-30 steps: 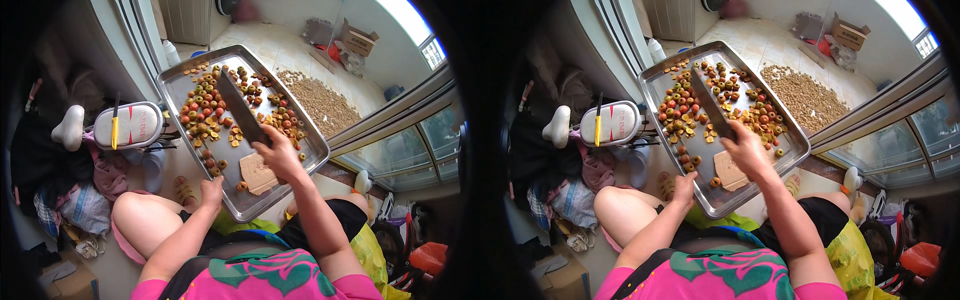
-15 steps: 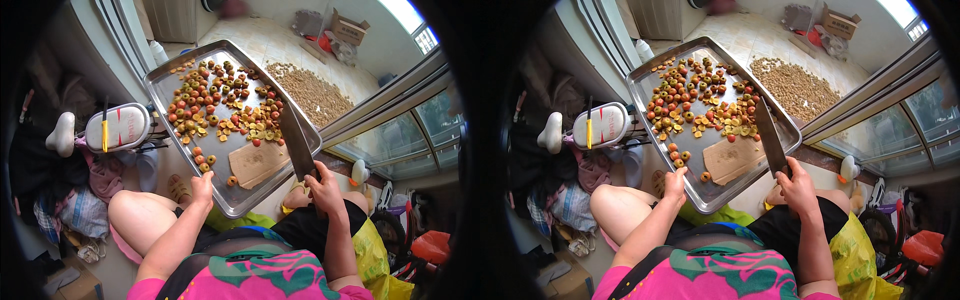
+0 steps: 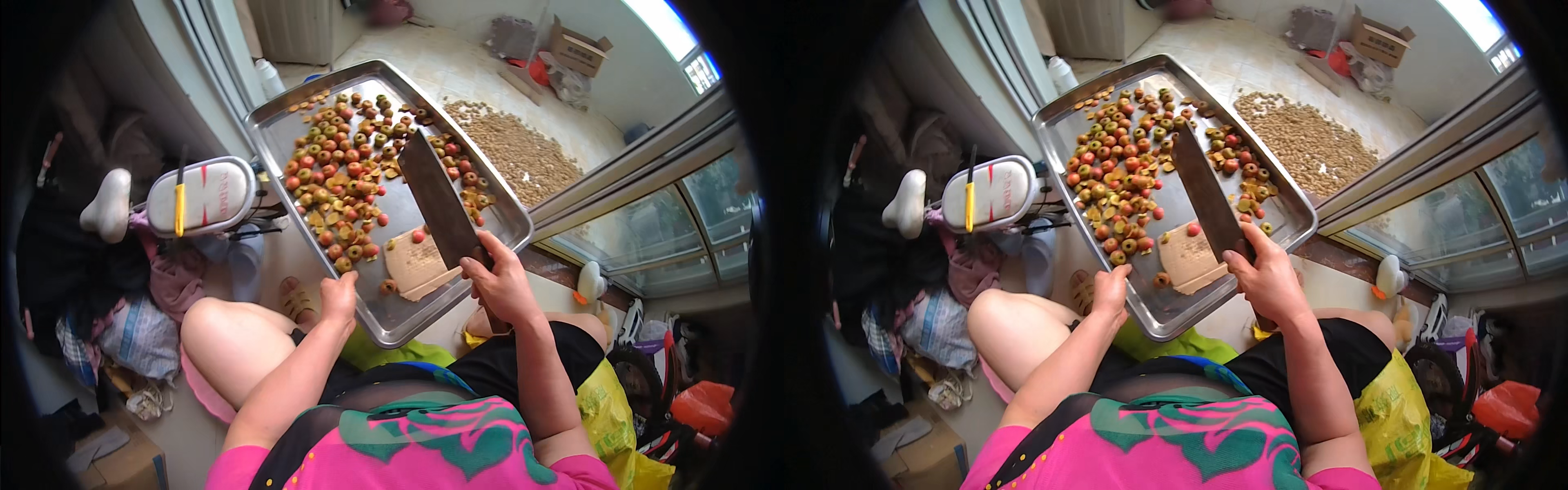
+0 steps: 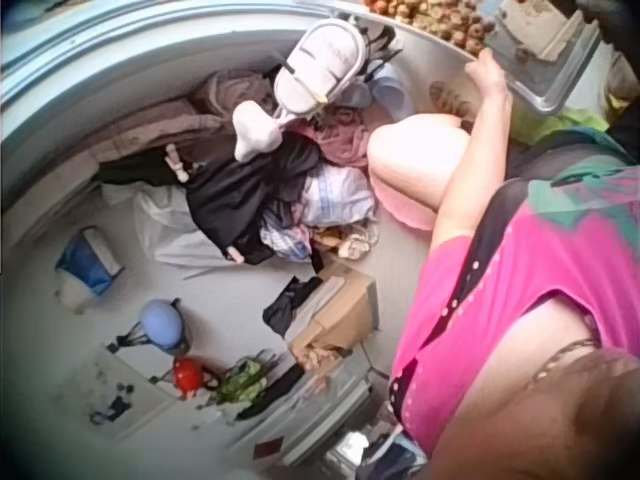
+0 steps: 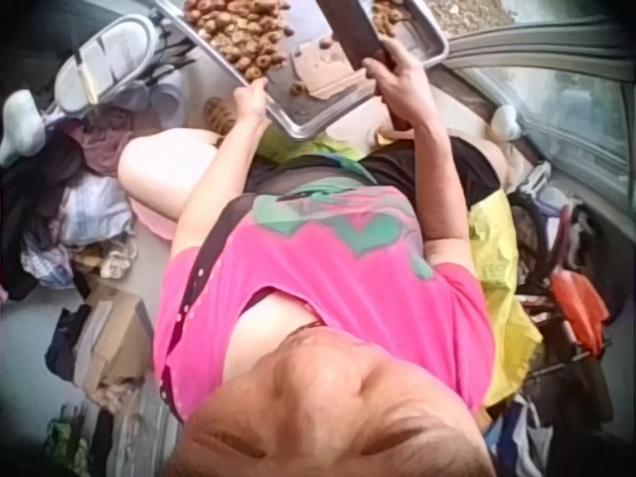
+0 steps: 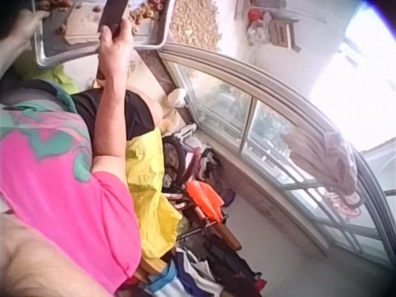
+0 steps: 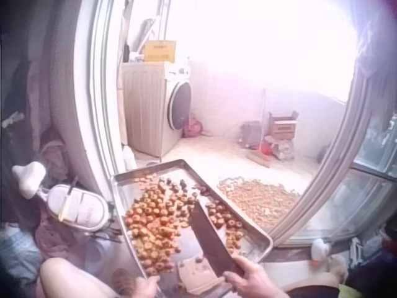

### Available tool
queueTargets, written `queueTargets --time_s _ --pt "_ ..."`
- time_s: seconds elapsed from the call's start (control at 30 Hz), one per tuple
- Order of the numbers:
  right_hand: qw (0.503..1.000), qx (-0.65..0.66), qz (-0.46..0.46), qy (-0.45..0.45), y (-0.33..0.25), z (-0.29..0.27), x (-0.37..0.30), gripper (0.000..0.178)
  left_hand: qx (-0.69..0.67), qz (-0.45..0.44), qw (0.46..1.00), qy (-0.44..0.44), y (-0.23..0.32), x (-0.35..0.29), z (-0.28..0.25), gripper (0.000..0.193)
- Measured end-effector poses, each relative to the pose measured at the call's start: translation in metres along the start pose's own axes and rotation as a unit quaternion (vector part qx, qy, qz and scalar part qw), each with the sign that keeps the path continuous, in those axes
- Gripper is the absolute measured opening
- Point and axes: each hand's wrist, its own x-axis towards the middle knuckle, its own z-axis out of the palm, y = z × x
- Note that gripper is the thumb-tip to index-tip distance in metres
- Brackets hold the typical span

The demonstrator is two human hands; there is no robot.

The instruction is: The person sits with a metal tray on their lap and uses a cleaver to slice small round fruits on a wooden cutting board. The person then transfers the cut pieces into a pink colander, carries it to the kitchen, and places it in the sink.

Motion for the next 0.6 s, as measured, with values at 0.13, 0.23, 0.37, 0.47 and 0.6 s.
queueTargets --time_s 0.13,0.23,0.37,0.47,0.6 --pt "0.991 0.121 0.029 0.057 0.018 -0.026 -0.019 0.041 -0.066 -0.033 0.997 -0.028 0.015 -0.011 -0.003 0.022" --pt "0.982 0.17 0.024 0.082 0.028 -0.04 -0.029 0.039 -0.007 -0.012 1.0 -0.014 0.01 -0.006 -0.003 0.018" --pt "0.986 0.149 0.071 0.02 0.026 -0.041 -0.033 0.046 -0.044 -0.035 0.998 0.007 0.011 -0.006 -0.005 0.015" --pt "0.979 0.141 0.097 -0.11 0.009 -0.022 -0.028 0.052 -0.037 -0.045 0.998 0.004 0.018 -0.01 0.003 0.014" --pt "0.961 0.075 0.106 -0.242 -0.004 0.001 -0.008 0.045 -0.054 -0.024 0.998 0.017 0.01 -0.003 0.003 0.013"
